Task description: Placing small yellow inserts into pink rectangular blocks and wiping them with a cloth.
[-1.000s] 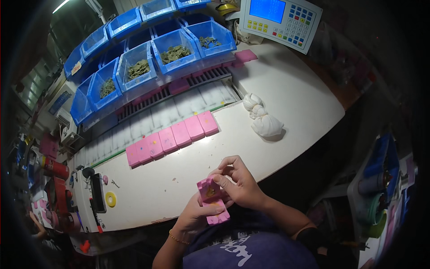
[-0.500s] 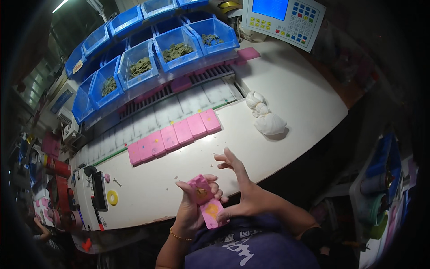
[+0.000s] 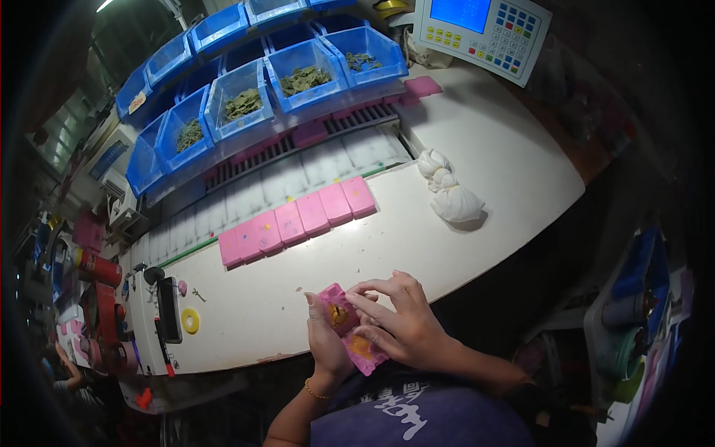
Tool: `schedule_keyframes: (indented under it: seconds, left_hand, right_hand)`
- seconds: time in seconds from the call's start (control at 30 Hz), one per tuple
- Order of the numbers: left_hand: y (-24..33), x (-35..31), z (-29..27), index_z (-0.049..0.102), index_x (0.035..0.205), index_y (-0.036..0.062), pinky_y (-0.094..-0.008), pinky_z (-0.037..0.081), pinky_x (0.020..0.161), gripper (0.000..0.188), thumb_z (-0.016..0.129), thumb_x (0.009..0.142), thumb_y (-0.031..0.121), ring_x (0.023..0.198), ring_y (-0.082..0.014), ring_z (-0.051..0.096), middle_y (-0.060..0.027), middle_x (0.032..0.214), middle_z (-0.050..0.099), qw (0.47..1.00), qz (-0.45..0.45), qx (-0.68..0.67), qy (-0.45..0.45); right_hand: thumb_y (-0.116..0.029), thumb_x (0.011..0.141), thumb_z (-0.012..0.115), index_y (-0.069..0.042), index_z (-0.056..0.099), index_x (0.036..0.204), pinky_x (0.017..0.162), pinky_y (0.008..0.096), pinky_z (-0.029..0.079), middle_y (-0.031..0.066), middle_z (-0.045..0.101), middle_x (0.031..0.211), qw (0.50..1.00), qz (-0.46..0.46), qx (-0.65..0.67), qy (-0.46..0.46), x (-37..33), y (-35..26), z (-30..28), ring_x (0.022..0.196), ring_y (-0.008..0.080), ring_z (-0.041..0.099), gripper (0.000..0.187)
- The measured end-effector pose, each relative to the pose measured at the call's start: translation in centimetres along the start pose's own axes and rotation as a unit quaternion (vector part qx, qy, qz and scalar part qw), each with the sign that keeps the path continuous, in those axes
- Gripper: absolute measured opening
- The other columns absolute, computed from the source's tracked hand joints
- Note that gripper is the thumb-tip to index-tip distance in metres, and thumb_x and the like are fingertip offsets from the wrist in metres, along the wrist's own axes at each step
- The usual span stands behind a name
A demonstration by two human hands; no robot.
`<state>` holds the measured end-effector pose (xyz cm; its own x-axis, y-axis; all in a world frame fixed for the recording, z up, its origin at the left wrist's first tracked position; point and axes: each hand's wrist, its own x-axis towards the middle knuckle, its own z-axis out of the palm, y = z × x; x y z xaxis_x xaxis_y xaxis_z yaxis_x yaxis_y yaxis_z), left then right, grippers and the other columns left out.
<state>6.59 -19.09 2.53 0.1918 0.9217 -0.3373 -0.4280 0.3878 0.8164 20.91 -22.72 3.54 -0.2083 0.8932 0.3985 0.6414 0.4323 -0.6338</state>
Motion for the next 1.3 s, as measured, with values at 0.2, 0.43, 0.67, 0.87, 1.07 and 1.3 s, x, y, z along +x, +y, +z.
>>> schedule_keyframes:
  seconds: [0.2,0.43,0.67,0.87,1.07,1.3]
  left_hand:
    - [0.0,-0.2,-1.0,0.06,0.11,0.0002,-0.0305,0.054,0.08,0.064,0.025,0.106,0.053,0.091,-0.0209,0.068,-0.0156,0.103,0.068,0.996,0.047,0.069,-0.026]
    - [-1.1,0.5,-1.9,0.062,0.106,-0.0007,-0.0322,0.055,0.079,0.064,0.025,0.106,0.052,0.088,-0.021,0.068,-0.0163,0.1,0.068,0.997,0.038,0.066,-0.004]
    - [-1.3,0.7,-1.3,0.064,0.104,-0.0058,-0.0288,0.055,0.073,0.069,0.025,0.106,0.051,0.082,-0.0189,0.068,-0.0162,0.097,0.069,0.998,0.041,0.048,-0.021]
    - [-1.7,0.9,-1.3,0.064,0.106,-0.0075,-0.0249,0.052,0.065,0.066,0.028,0.107,0.049,0.075,-0.0137,0.065,-0.013,0.091,0.068,0.999,0.045,0.018,-0.01]
    - [-1.3,0.6,-1.1,0.062,0.107,-0.0033,-0.0279,0.056,0.071,0.065,0.025,0.107,0.05,0.082,-0.0177,0.068,-0.0135,0.095,0.068,0.997,0.036,0.057,-0.045]
    - [-0.9,0.6,-0.5,0.066,0.101,-0.0077,-0.0261,0.051,0.066,0.067,0.029,0.107,0.048,0.074,-0.014,0.063,-0.012,0.09,0.068,0.996,0.04,0.07,-0.036]
  right_hand:
    - [-0.014,0.081,0.073,-0.012,0.065,0.124,0.102,0.0457,0.037,0.0079,0.053,0.127,0.998,-0.039,-0.016,0.049,0.3,-0.1,0.9,0.114,0.0305,0.045,0.044]
    - [-0.004,0.077,0.073,-0.009,0.069,0.102,0.101,0.0413,0.04,0.0089,0.055,0.124,0.991,0.034,0.123,0.051,0.3,0.1,1.4,0.117,0.0316,0.044,0.026]
    - [-0.004,0.076,0.075,-0.006,0.068,0.093,0.101,0.0423,0.04,0.0112,0.055,0.126,0.995,0.035,0.069,0.056,0.4,0.3,1.7,0.119,0.0322,0.043,0.019]
    - [-0.004,0.074,0.075,-0.005,0.068,0.092,0.1,0.04,0.043,0.0105,0.056,0.127,0.992,0.036,0.112,0.052,0.2,0.8,2.2,0.121,0.0313,0.043,0.019]
    - [-0.005,0.071,0.074,-0.006,0.067,0.09,0.104,0.0443,0.037,0.01,0.056,0.127,0.993,0.032,0.092,0.061,0.0,1.3,2.7,0.121,0.0325,0.045,0.02]
    - [-0.009,0.071,0.074,-0.009,0.066,0.088,0.106,0.0495,0.033,0.009,0.055,0.127,0.997,-0.006,0.022,0.077,0.1,1.4,2.4,0.12,0.0327,0.045,0.018]
